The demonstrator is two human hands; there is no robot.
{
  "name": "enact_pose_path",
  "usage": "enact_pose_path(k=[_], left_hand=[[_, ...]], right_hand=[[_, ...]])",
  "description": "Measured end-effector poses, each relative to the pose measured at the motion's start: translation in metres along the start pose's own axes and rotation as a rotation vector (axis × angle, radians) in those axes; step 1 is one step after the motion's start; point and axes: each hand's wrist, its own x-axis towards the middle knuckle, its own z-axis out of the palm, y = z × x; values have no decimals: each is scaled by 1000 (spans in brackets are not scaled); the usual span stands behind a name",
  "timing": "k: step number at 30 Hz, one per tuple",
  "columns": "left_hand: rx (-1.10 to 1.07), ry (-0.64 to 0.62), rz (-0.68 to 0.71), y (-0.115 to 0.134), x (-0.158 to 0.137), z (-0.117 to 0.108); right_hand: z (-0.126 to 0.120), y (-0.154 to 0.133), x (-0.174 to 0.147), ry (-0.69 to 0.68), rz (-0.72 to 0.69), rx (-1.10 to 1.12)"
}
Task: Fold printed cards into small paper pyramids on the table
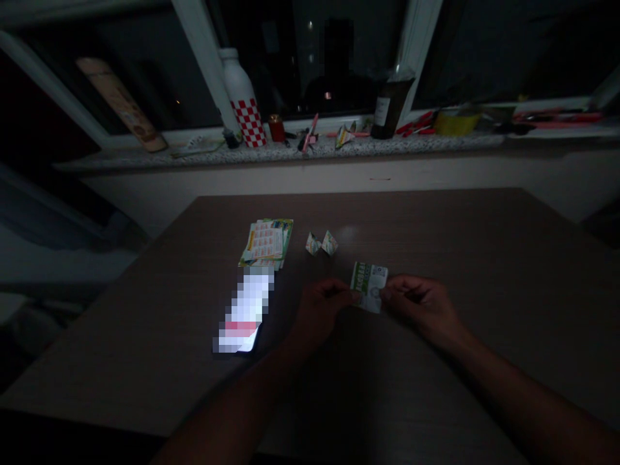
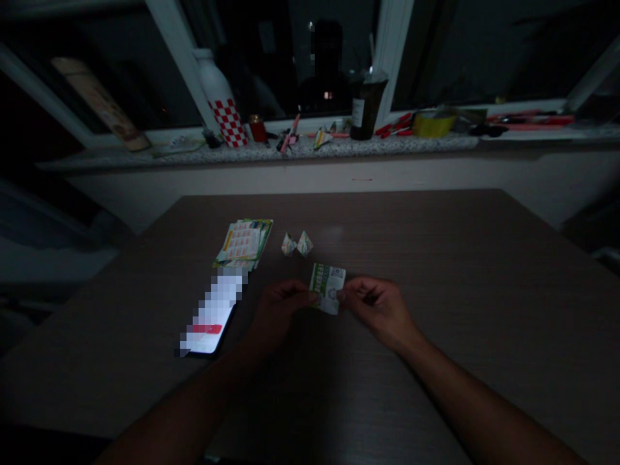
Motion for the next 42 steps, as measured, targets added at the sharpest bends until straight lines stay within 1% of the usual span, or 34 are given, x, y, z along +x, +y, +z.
enact_pose_path(k=[7, 12, 14, 17, 19, 21, 23, 26, 29, 33, 36, 39, 42], left_hand=[[-1, 18, 3, 3, -1, 1], [38, 4, 27, 1, -2, 1], [62, -22, 50, -1, -2, 0], [44, -116, 69, -3, -2, -1], [0, -173, 61, -2, -1, -3], [-13, -186, 58, -1, 0, -4], [33, -172, 93, 1, 1, -5], [191, -177, 174, 4, 1, -6], [319, -207, 212, 8, 0, -7], [416, -172, 250, 12, -1, -9], [569, -175, 347, 11, -1, -11], [704, -213, 473, 8, -1, -12], [791, -232, 589, 4, -1, -11]], right_hand=[[0, 4, 1, -44, 13, 6], [1, 4, 1, -24, 14, -21], [0, 4, 1, -22, 10, -28], [-2, 4, 1, -28, -4, -41], [-3, 5, 2, -54, -22, -59], [-2, 7, 1, -100, -48, -94], [-1, 10, 1, -171, -76, -156], [2, 14, -1, -281, -119, -277], [2, 16, -2, -293, -155, -366], [-3, 11, 0, -211, -228, -376], [-6, 6, 1, -129, -306, -392], [-7, 5, 1, -103, -464, -458], [-4, 7, 0, -124, -636, -499]])
